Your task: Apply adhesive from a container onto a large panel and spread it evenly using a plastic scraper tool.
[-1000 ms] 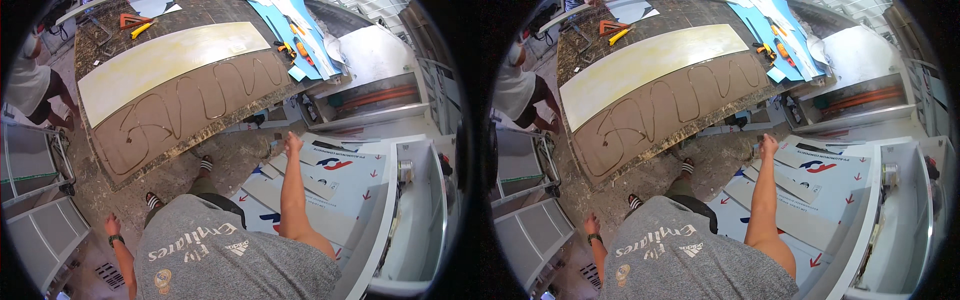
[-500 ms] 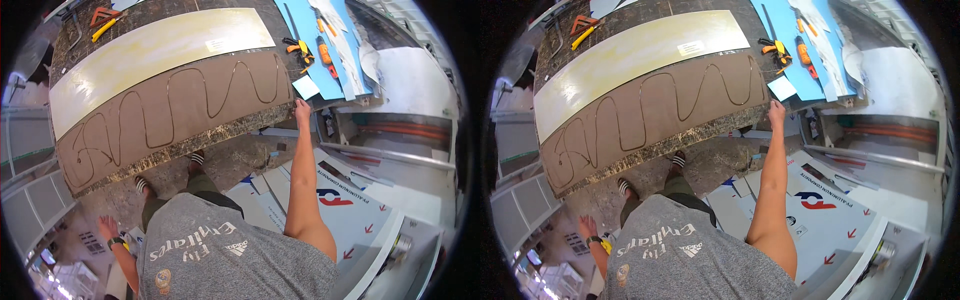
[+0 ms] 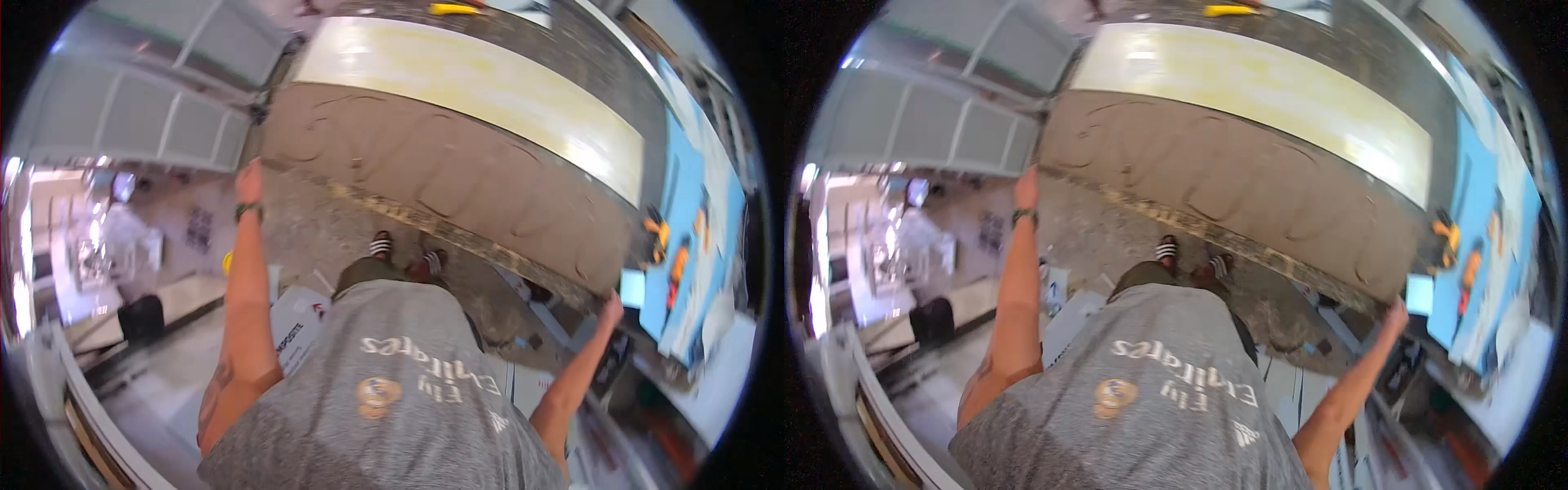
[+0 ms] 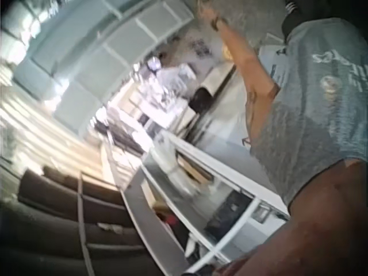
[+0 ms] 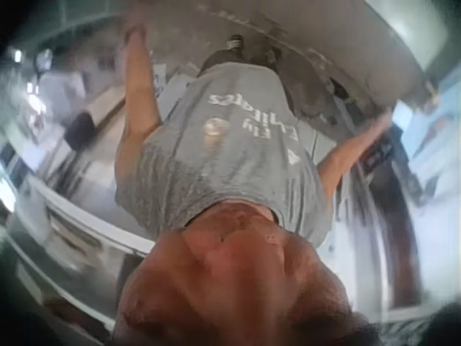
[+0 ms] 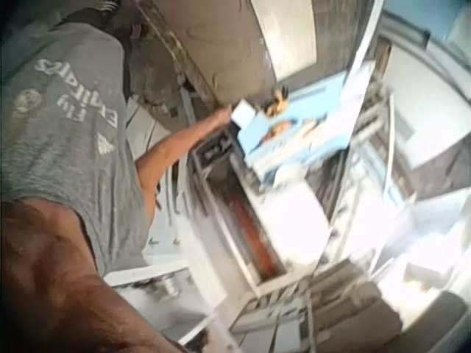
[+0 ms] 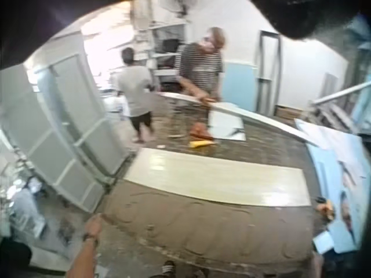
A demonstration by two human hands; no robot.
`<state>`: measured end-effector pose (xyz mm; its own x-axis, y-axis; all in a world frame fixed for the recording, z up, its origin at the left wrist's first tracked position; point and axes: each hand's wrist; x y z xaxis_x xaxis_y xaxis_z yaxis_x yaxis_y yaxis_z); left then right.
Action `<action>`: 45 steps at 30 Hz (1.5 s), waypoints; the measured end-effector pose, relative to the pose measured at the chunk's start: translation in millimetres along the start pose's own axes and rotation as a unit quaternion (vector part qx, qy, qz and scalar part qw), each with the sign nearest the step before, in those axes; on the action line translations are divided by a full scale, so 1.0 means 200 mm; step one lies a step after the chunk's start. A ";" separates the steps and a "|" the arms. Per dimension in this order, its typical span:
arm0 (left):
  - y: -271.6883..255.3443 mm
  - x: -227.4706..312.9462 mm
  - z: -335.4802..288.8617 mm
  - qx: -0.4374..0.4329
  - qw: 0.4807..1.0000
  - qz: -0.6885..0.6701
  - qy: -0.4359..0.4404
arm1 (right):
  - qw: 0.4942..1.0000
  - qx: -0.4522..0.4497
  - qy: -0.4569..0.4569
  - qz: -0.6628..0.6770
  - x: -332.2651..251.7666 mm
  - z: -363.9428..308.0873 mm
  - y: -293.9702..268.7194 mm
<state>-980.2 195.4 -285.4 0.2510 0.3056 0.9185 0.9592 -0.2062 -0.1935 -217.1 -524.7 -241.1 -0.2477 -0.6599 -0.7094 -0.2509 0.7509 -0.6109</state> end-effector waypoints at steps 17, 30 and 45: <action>0.08 0.20 0.36 0.106 0.942 0.318 -0.025 | 0.993 -0.012 0.075 0.094 0.07 -0.10 0.06; -0.09 0.01 0.49 0.048 0.958 0.271 -0.079 | 0.994 -0.013 0.002 0.108 0.09 -0.28 0.08; -0.51 -0.40 0.53 0.095 0.986 -0.125 -0.049 | 0.946 0.163 -0.078 -0.270 0.10 -0.35 -0.04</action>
<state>-1083.8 289.9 -376.5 0.0062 0.4155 0.9096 0.9975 0.0614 -0.0348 -285.0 -544.9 -225.6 -0.0175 -0.9569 -0.2900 0.0067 0.2899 -0.9570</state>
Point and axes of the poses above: each hand's wrist, its own z-axis towards the middle knuckle, its own y-axis out of the palm, x = y × z, and after that the axes turned 7 degrees about -z, right-handed
